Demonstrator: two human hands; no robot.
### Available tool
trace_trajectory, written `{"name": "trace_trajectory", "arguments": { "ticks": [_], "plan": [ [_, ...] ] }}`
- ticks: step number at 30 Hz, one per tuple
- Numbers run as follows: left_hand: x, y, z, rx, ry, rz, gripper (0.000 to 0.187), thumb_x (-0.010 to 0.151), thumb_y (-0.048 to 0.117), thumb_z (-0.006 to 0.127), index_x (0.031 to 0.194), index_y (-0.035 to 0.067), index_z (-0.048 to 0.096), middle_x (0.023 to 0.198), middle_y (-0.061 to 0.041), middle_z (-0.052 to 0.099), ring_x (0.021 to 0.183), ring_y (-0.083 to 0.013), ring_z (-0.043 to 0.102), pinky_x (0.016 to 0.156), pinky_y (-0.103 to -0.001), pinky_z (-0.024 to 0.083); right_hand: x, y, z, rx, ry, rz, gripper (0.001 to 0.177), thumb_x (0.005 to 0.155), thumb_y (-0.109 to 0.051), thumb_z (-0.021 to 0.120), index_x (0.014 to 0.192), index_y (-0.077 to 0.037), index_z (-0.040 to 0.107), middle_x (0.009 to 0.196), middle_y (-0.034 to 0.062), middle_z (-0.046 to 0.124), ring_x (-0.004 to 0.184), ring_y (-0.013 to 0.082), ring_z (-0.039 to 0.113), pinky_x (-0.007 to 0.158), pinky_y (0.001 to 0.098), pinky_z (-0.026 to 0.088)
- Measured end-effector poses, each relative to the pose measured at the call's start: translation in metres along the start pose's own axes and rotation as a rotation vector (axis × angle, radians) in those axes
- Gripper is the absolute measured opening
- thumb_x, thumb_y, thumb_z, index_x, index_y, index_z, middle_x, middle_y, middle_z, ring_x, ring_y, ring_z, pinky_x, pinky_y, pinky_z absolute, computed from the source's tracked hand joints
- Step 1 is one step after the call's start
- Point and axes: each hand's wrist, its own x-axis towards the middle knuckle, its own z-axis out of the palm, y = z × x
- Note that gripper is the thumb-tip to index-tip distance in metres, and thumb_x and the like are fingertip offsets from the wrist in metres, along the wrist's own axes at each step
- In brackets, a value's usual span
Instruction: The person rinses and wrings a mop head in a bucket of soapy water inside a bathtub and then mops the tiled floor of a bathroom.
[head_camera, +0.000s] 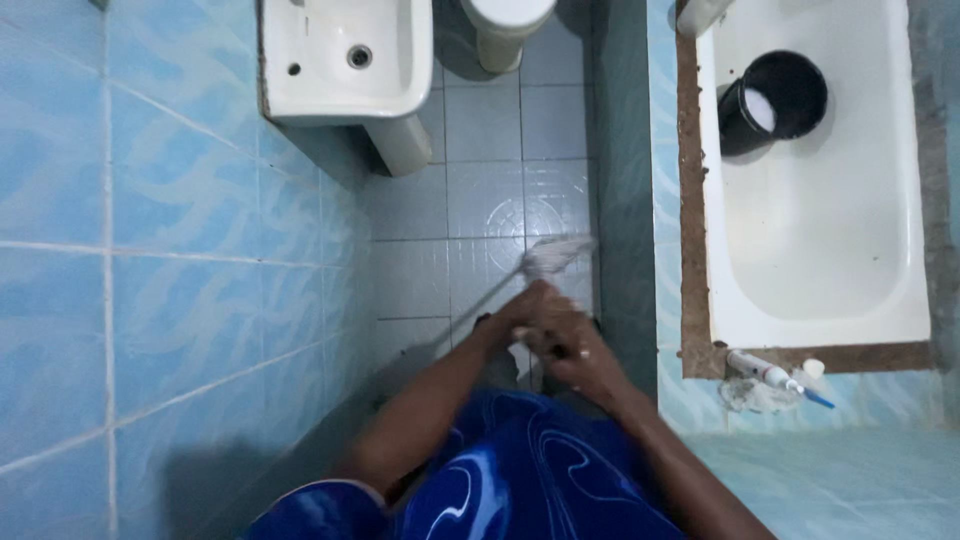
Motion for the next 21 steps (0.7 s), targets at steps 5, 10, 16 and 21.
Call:
{"name": "trace_trajectory", "arguments": {
  "ticks": [5,10,16,21],
  "plan": [
    [-0.098,-0.041,-0.085,0.356,0.009,-0.103,0.031,0.084,0.041,0.066,0.085,0.010,0.072,0.083,-0.008,0.070,0.073,-0.0299,0.066,0.063,-0.045,0.048,0.058,-0.015,0.071,0.202,-0.172,-0.148,0.032,0.107,-0.030,0.060,0.089,-0.004,0.062,0.075,0.0074,0.060,0.067,0.0190,0.058,0.066,0.0381,0.050],
    [-0.156,-0.040,-0.116,0.454,0.222,-0.142,0.028,0.081,0.034,0.069,0.090,0.007,0.072,0.080,-0.008,0.066,0.071,-0.0312,0.063,0.061,-0.047,0.046,0.083,-0.002,0.105,0.473,-0.257,-0.223,0.024,0.099,-0.008,0.065,0.079,0.000,0.054,0.066,0.0082,0.048,0.063,0.0160,0.043,0.060,0.0343,0.040],
    [-0.101,-0.028,-0.081,0.443,0.442,-0.246,0.025,0.081,0.031,0.070,0.080,0.007,0.063,0.070,-0.011,0.061,0.063,-0.0321,0.060,0.057,-0.046,0.045,0.072,0.004,0.065,0.357,-0.308,-0.241,0.021,0.100,-0.011,0.063,0.081,-0.003,0.059,0.068,0.0066,0.052,0.060,0.0117,0.047,0.056,0.0319,0.040],
    [-0.011,0.023,-0.020,0.052,0.527,-0.082,0.029,0.096,0.029,0.061,0.088,0.001,0.062,0.080,-0.015,0.061,0.079,-0.0317,0.060,0.072,-0.047,0.045,0.029,0.029,-0.011,0.169,-0.227,-0.197,0.022,0.096,-0.008,0.070,0.078,-0.001,0.060,0.063,0.0076,0.050,0.053,0.0149,0.043,0.049,0.0341,0.035]
  ]
}}
